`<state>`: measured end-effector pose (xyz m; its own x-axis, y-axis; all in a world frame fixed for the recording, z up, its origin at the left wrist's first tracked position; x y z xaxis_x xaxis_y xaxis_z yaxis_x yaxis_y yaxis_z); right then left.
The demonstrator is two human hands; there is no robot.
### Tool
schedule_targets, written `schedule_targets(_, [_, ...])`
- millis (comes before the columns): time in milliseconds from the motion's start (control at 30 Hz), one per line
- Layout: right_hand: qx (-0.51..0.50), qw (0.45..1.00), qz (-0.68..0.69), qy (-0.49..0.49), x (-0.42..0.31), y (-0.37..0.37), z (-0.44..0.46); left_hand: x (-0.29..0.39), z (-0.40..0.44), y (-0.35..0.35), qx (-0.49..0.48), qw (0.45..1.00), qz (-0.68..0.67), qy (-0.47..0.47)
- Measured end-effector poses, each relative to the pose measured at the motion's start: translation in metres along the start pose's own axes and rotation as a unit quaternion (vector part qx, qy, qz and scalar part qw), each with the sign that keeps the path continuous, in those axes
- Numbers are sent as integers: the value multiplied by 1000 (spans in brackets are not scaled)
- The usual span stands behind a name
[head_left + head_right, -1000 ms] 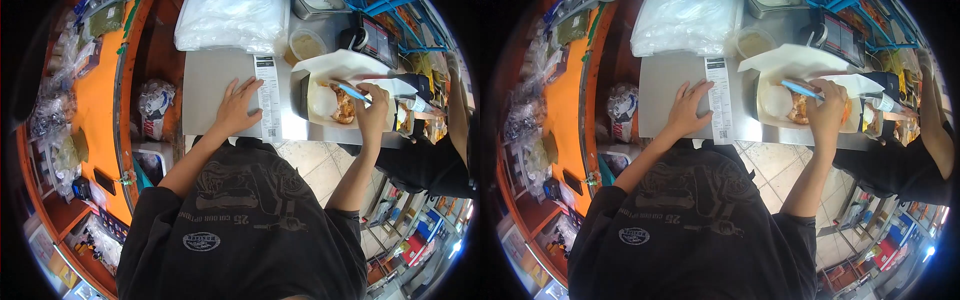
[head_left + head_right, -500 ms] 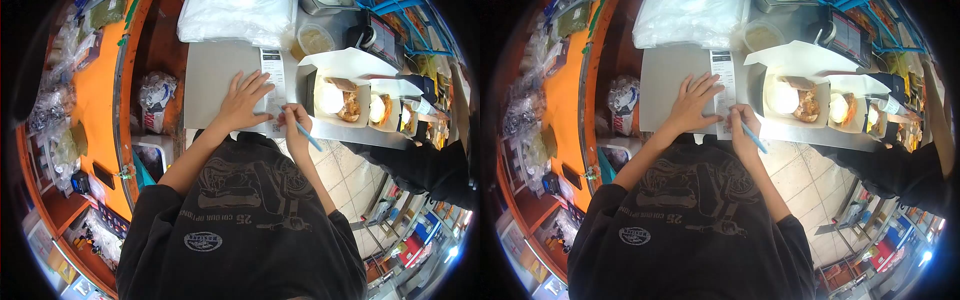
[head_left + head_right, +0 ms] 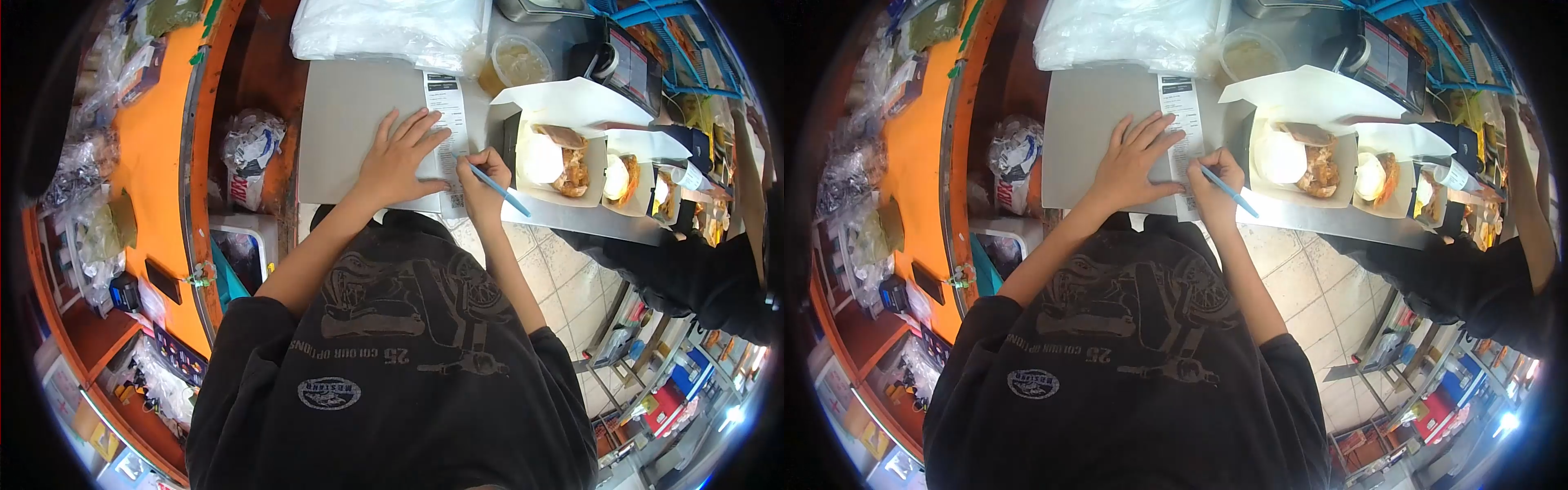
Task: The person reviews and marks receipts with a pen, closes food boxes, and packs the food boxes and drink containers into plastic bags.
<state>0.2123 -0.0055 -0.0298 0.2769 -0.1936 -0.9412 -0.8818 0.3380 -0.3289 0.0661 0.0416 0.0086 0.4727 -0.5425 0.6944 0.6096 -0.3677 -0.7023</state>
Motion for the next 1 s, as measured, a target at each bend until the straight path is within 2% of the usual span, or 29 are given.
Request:
schedule_targets(100, [-22, 996, -88, -26, -16, 2, 0, 1, 0, 1, 2, 1000, -6, 0])
schedule_targets(200, [46, 988, -145, -32, -35, -5, -7, -1, 0, 3, 0, 1000, 1, -2])
schedule_targets(300, [1, 990, -139, -9, -28, 0, -7, -1, 0, 2, 2, 1000, -3, 0])
schedule_targets(400, [50, 980, -187, -52, -43, -8, -7, -1, -1, 1, 4, 1000, 0, 2])
schedule_targets(500, [-38, 986, -159, -23, -24, 7, -11, 0, 0, 1, 5, 1000, 2, 4])
schedule_targets(600, [71, 975, -204, -48, -44, -13, -13, 0, -1, 2, 1, 1000, 6, 1])
schedule_targets(733, [-32, 999, -10, 6, -18, -4, -15, 1, 0, 1, -2, 1000, 9, 3])
schedule_targets(833, [-50, 995, 57, 72, -7, -2, -19, 1, 0, 0, -4, 1000, 5, 5])
schedule_targets(933, [-2, 997, 50, 61, -3, -7, -17, 2, 0, -1, 2, 1000, -13, 5])
schedule_targets(1000, [-63, 995, 52, 60, -5, 1, -19, 2, 0, -1, -1, 1000, -6, 2])
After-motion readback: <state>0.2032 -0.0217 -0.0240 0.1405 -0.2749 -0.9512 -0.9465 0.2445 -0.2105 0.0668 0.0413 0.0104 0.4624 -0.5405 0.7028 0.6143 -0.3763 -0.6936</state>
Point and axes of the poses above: each hand's wrist, its own z-axis towards the middle knuckle, its own y-axis out of the palm, x = y × z, the point moved 8 cm from there along z, towards the middle knuckle, and after that the axes turned 12 degrees about -z, right-handed, at the moved point
